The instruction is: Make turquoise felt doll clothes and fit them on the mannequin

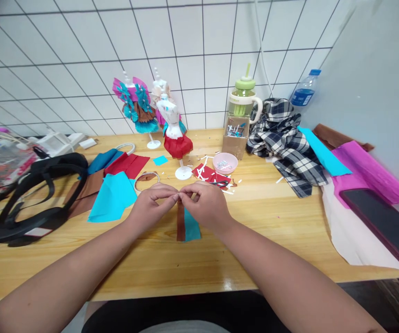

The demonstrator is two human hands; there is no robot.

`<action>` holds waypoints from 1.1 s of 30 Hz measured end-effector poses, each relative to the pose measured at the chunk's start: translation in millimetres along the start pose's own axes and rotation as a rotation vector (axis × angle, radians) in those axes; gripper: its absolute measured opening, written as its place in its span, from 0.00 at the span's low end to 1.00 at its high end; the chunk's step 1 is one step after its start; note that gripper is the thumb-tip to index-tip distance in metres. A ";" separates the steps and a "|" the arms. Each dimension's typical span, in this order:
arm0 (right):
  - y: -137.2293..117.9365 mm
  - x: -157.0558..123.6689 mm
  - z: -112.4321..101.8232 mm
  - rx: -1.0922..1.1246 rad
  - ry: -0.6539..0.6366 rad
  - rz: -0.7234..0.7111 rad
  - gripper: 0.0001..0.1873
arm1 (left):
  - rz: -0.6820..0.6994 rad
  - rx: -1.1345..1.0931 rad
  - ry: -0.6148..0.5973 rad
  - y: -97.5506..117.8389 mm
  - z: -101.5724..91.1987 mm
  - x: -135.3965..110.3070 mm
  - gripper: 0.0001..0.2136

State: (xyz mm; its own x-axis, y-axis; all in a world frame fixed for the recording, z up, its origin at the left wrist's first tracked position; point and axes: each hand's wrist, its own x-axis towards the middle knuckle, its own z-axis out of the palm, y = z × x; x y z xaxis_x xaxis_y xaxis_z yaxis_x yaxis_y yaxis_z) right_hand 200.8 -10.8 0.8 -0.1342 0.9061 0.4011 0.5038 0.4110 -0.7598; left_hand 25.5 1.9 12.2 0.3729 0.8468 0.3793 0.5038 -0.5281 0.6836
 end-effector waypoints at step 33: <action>-1.0 4.7 -0.3 0.451 -0.093 0.307 0.05 | 0.066 0.016 0.030 1.8 -2.9 1.2 0.08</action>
State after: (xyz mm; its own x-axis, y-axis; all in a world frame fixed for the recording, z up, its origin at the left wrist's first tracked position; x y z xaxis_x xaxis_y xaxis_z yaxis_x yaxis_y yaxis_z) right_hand 199.9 -7.0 3.6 -0.1237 0.9877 0.0957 0.1184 0.1105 -0.9868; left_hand 24.6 2.1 15.7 0.3824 0.8116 0.4416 0.4913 -0.5834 0.6467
